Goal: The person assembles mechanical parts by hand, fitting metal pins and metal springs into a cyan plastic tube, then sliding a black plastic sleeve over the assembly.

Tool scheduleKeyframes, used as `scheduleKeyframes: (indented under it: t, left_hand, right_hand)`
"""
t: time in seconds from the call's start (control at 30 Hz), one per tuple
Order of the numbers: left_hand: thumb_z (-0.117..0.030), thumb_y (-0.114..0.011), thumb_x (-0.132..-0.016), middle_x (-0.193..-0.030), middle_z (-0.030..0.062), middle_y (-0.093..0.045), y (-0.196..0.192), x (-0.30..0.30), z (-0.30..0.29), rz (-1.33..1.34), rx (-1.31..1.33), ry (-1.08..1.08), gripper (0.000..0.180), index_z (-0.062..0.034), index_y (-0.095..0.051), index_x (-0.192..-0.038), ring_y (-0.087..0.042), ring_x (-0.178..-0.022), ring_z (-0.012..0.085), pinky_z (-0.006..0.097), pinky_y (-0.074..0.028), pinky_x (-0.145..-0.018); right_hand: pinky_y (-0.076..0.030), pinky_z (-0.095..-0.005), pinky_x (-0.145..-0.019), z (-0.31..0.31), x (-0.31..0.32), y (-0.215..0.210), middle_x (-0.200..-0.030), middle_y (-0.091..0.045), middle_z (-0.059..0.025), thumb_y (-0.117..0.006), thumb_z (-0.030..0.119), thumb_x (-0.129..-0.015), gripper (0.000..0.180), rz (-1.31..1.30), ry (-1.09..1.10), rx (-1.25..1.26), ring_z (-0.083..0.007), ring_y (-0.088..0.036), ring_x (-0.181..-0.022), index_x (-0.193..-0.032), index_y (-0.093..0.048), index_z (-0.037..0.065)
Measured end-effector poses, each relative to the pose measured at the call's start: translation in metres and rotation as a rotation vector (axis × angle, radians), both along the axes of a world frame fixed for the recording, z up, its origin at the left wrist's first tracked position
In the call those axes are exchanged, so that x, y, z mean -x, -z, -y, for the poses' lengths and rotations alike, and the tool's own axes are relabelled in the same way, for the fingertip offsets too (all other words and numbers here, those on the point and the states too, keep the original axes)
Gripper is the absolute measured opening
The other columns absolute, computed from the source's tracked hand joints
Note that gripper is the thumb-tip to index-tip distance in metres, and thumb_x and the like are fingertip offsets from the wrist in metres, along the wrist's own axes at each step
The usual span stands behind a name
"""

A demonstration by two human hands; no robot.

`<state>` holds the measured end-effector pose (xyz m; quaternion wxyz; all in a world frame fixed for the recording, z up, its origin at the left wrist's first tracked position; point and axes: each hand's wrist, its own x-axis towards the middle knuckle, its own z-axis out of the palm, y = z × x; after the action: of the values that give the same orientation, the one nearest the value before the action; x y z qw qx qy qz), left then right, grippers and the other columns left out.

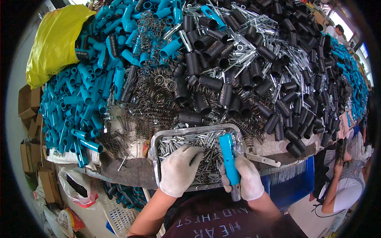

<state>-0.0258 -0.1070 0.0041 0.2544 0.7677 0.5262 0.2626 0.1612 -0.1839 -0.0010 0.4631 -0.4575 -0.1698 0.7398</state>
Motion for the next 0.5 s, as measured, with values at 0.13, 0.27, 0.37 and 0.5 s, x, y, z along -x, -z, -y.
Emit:
scheduleKeyframes:
  t: [0.13, 0.27, 0.37, 0.5]
  left_hand:
    - [-0.008, -0.07, -0.078, -0.088, 0.0126, -0.07, -0.024, -0.006, 0.006, 0.157, 0.175, -0.009, 0.011, -0.0036, -0.072, -0.087, -0.068, -0.077, 0.025, 0.031, -0.052, -0.069]
    - [-0.006, -0.071, -0.077, -0.085, 0.0106, -0.071, -0.031, -0.011, 0.014, 0.379, 0.502, -0.029, 0.008, -0.0034, -0.073, -0.084, -0.067, -0.079, 0.0179, 0.029, -0.052, -0.071]
    - [-0.008, -0.071, -0.079, -0.088, 0.0092, -0.065, -0.022, -0.015, 0.019, 0.445, 0.336, 0.075, 0.012, -0.0035, -0.073, -0.09, -0.064, -0.079, 0.018, 0.028, -0.05, -0.069]
    - [-0.007, -0.072, -0.078, -0.087, 0.0077, -0.061, -0.008, -0.02, 0.021, 0.527, 0.351, 0.032, 0.012, -0.001, -0.071, -0.088, -0.061, -0.071, 0.0146, 0.026, -0.049, -0.066]
  right_hand:
    - [-0.049, -0.0271, -0.05, -0.003, 0.011, 0.0, -0.088, -0.059, -0.0119, -0.047, 0.038, -0.099, 0.062, -0.007, 0.056, -0.045, -0.0161, -0.059, -0.061, -0.135, -0.029, -0.009]
    - [-0.049, -0.0276, -0.05, -0.004, 0.014, 0.001, -0.087, -0.06, -0.0119, -0.045, 0.035, -0.1, 0.059, -0.018, 0.018, -0.024, -0.0163, -0.059, -0.061, -0.139, -0.029, -0.006]
    - [-0.049, -0.0277, -0.051, -0.002, 0.017, 0.0, -0.082, -0.061, -0.0111, -0.044, 0.036, -0.1, 0.056, -0.032, 0.003, -0.039, -0.0164, -0.059, -0.059, -0.139, -0.032, -0.003]
    - [-0.049, -0.0273, -0.052, -0.002, 0.019, -0.003, -0.074, -0.06, -0.0092, -0.041, 0.039, -0.101, 0.054, -0.054, -0.014, -0.046, -0.0167, -0.059, -0.055, -0.137, -0.035, -0.001]
